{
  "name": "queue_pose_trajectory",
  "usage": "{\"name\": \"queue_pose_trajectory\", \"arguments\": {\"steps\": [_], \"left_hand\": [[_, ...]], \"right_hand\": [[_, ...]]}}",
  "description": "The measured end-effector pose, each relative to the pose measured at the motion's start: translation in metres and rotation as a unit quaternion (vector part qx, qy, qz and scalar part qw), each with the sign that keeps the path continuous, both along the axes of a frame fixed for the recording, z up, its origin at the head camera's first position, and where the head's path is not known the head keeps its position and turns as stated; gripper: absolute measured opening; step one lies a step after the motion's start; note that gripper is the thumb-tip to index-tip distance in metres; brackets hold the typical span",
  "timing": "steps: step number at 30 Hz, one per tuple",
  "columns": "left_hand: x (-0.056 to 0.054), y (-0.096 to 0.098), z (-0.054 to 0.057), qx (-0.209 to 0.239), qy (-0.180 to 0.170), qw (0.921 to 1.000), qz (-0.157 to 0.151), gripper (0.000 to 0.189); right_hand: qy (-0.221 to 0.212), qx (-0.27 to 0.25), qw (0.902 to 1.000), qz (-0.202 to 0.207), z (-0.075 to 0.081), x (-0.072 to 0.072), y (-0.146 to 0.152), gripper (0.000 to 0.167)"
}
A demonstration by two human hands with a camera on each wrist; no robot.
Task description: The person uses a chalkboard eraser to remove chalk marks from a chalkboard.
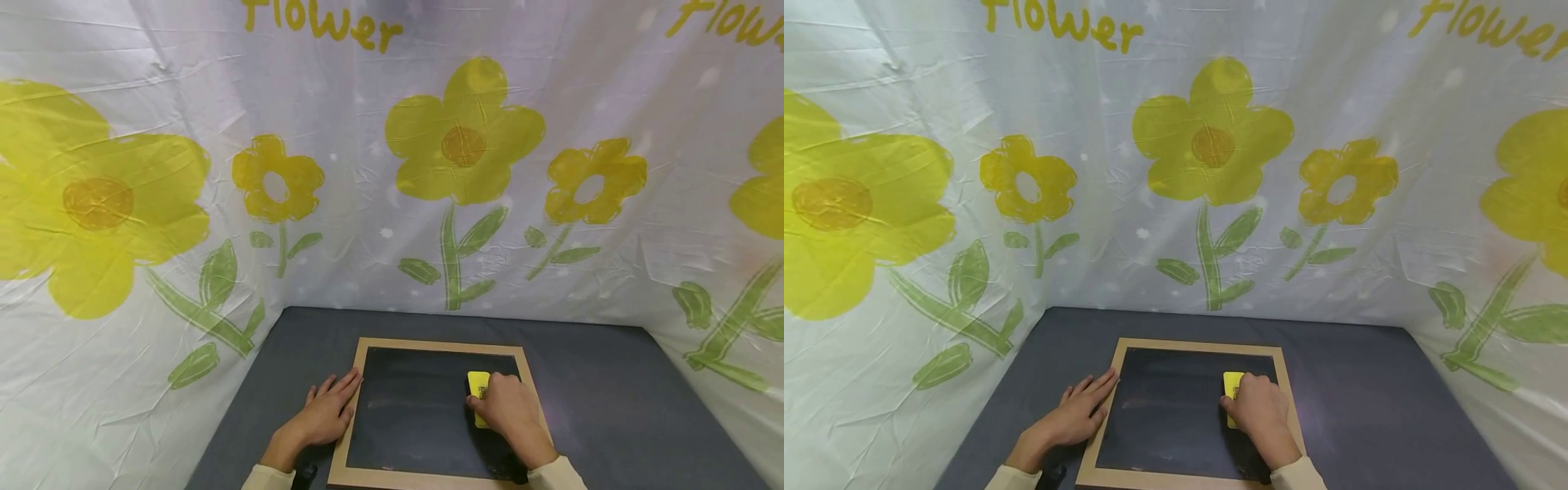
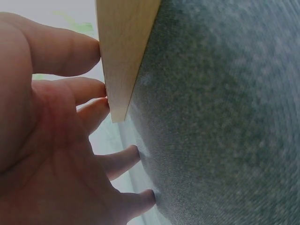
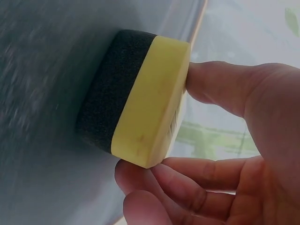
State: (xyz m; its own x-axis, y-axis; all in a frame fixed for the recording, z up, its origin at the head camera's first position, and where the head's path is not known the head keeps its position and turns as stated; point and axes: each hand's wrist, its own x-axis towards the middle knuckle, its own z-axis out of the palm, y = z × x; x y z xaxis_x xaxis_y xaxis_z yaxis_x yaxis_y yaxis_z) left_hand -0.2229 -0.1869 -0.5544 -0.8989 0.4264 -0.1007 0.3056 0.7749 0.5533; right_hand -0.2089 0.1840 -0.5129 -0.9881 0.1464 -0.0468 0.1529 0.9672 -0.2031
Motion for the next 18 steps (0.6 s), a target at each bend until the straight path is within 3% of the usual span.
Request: {"name": "queue_pose_trajectory", "arguments": {"steps": [18], "left_hand": [[0.0, -0.002, -0.003, 0.011, 0.004, 0.9999, -0.002, 0.064]], "right_hand": [[-0.052, -0.031, 0.9978, -0.026, 0.011, 0.005, 0.046, 0.066]]}}
